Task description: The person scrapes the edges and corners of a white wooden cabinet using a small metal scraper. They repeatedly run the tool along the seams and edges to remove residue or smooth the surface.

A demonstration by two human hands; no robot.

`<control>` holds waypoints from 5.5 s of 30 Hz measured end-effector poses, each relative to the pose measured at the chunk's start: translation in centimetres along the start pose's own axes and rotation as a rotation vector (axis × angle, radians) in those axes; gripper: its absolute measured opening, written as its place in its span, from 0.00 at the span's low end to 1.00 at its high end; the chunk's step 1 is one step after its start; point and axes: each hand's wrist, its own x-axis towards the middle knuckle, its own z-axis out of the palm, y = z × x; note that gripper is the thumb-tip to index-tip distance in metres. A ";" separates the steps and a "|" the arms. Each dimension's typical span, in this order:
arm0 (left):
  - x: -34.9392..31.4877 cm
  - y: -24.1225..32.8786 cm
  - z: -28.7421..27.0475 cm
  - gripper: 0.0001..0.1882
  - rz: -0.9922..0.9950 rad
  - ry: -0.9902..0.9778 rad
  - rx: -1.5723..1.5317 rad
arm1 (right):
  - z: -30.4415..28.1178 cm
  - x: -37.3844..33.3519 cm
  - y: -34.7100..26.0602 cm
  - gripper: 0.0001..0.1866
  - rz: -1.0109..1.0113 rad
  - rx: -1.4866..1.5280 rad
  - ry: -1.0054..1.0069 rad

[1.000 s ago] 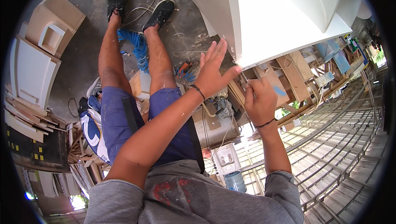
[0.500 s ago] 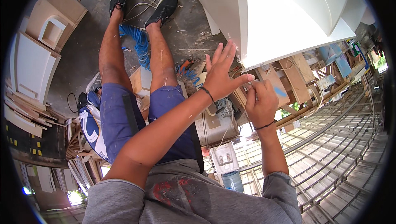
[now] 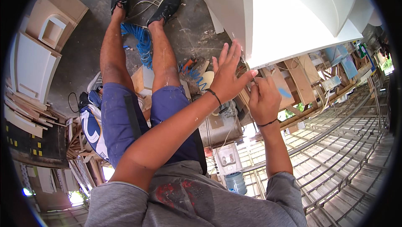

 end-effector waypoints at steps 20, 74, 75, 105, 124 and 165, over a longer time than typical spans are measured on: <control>0.2 -0.8 0.5 0.42 -0.033 0.047 -0.173 | 0.5 1.2 -0.7 0.03 -0.046 -0.093 -0.003; -3.1 5.3 3.9 0.23 -0.436 0.280 -0.653 | 4.0 -8.6 6.9 0.08 0.414 0.435 -0.045; -2.9 5.0 4.0 0.22 -0.411 0.309 -0.607 | 4.1 -8.7 6.7 0.08 0.473 0.505 -0.063; 1.6 4.7 2.1 0.17 0.828 0.211 1.098 | 13.8 -17.7 8.4 0.11 0.734 1.998 0.160; 13.2 15.5 -17.8 0.35 0.146 0.974 0.179 | -4.7 2.3 13.0 0.14 0.095 0.423 0.506; 19.8 24.6 -18.7 0.25 -0.274 1.323 0.280 | -8.4 8.1 12.7 0.09 0.065 -0.122 0.434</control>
